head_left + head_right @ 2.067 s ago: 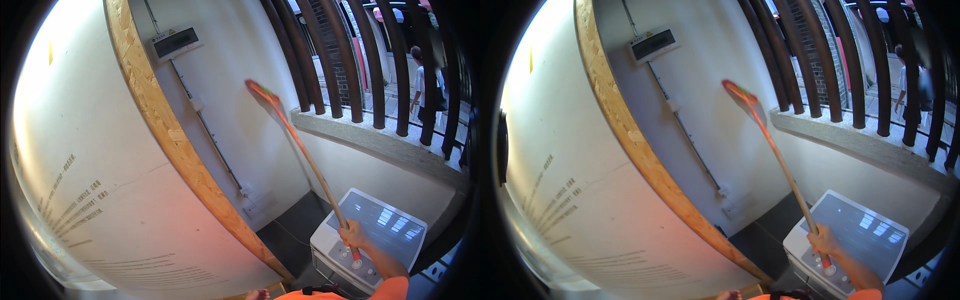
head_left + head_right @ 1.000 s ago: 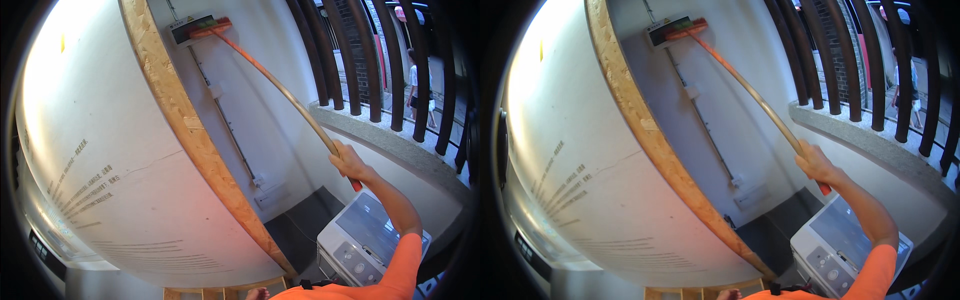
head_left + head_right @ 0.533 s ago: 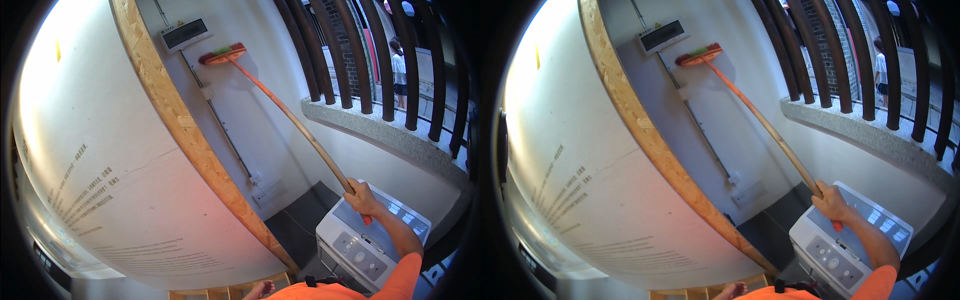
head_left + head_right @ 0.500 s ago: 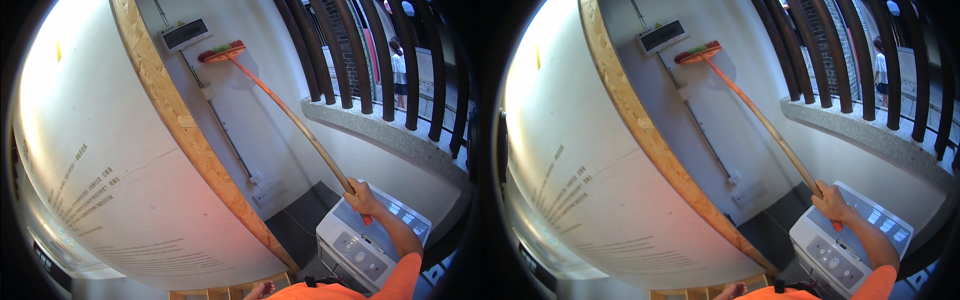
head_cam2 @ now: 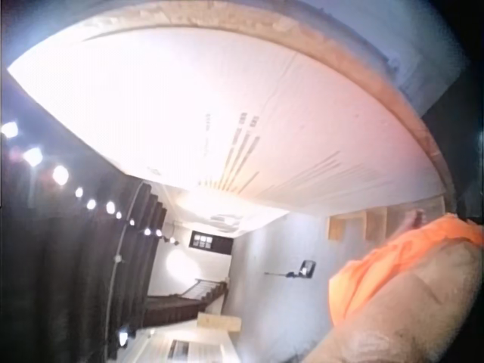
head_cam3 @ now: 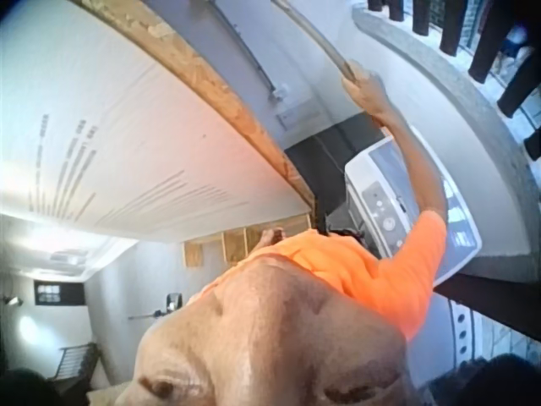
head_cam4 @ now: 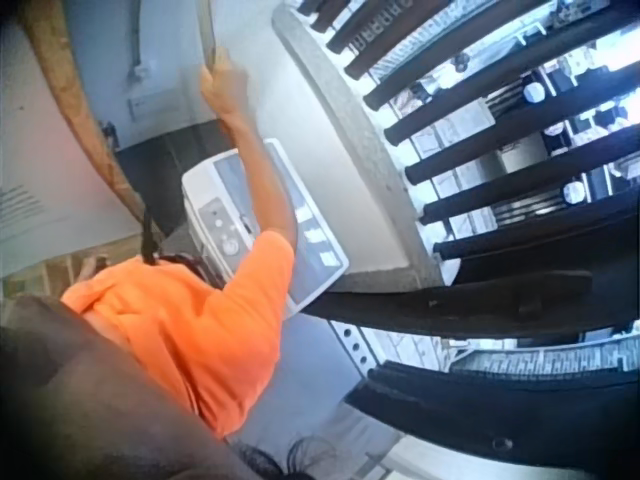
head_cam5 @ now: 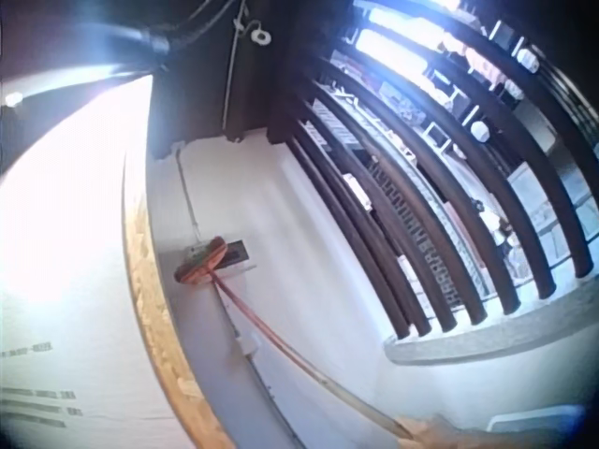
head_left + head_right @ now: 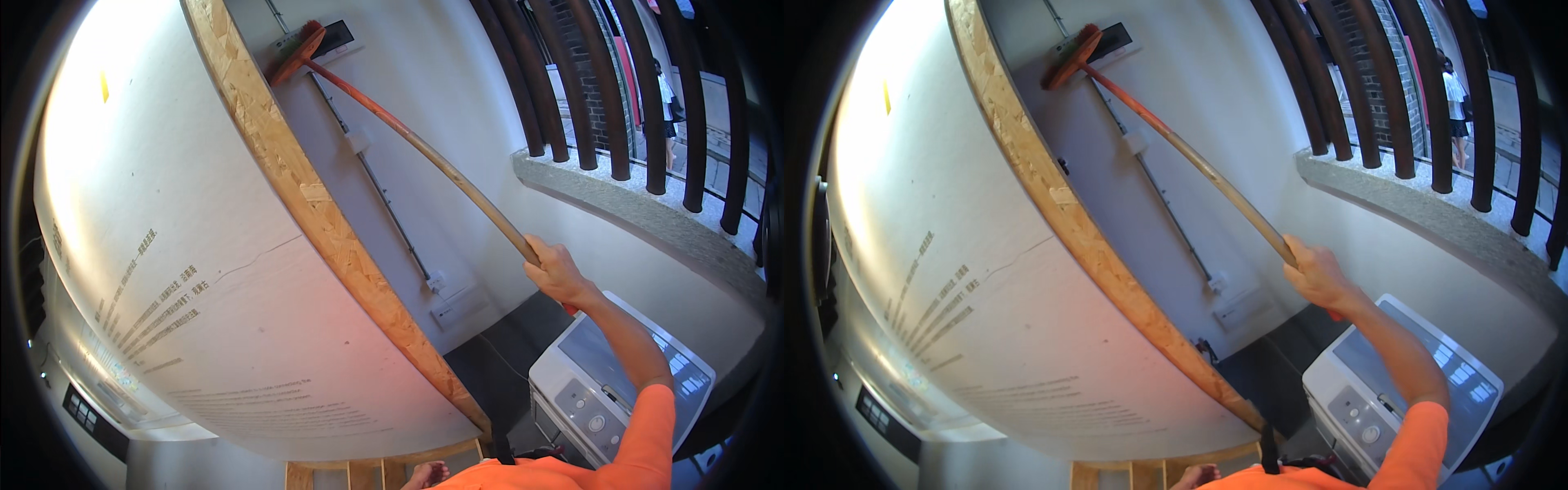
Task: The person sweeps the floor of a museum or gallery using a broom and dustpan. They sweep debris from the base of a wooden staircase and along the walls, then sweep dust off a large informational display board and the floor around an air cooler unit.
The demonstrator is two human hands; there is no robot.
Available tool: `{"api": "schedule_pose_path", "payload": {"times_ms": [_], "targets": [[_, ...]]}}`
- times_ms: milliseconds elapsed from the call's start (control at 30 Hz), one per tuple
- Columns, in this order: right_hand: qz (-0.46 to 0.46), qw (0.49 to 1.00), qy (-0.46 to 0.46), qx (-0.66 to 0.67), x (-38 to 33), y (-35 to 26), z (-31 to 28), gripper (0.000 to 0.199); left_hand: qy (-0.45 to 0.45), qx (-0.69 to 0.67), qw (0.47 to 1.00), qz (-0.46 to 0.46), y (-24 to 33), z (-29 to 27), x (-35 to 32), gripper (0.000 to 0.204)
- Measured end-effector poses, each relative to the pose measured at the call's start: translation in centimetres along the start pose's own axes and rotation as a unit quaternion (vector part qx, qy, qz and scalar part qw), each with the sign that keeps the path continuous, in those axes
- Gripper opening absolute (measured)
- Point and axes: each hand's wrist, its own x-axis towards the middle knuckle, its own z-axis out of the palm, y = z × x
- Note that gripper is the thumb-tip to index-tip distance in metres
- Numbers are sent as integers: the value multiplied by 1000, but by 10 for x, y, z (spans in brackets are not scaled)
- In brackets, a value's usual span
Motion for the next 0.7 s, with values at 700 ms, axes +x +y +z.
{"api": "schedule_pose_path", "payload": {"times_ms": [700], "targets": [[132,989,68,7,-41,77,-18,29,168,5,968,-186,30,41,10,19]]}}
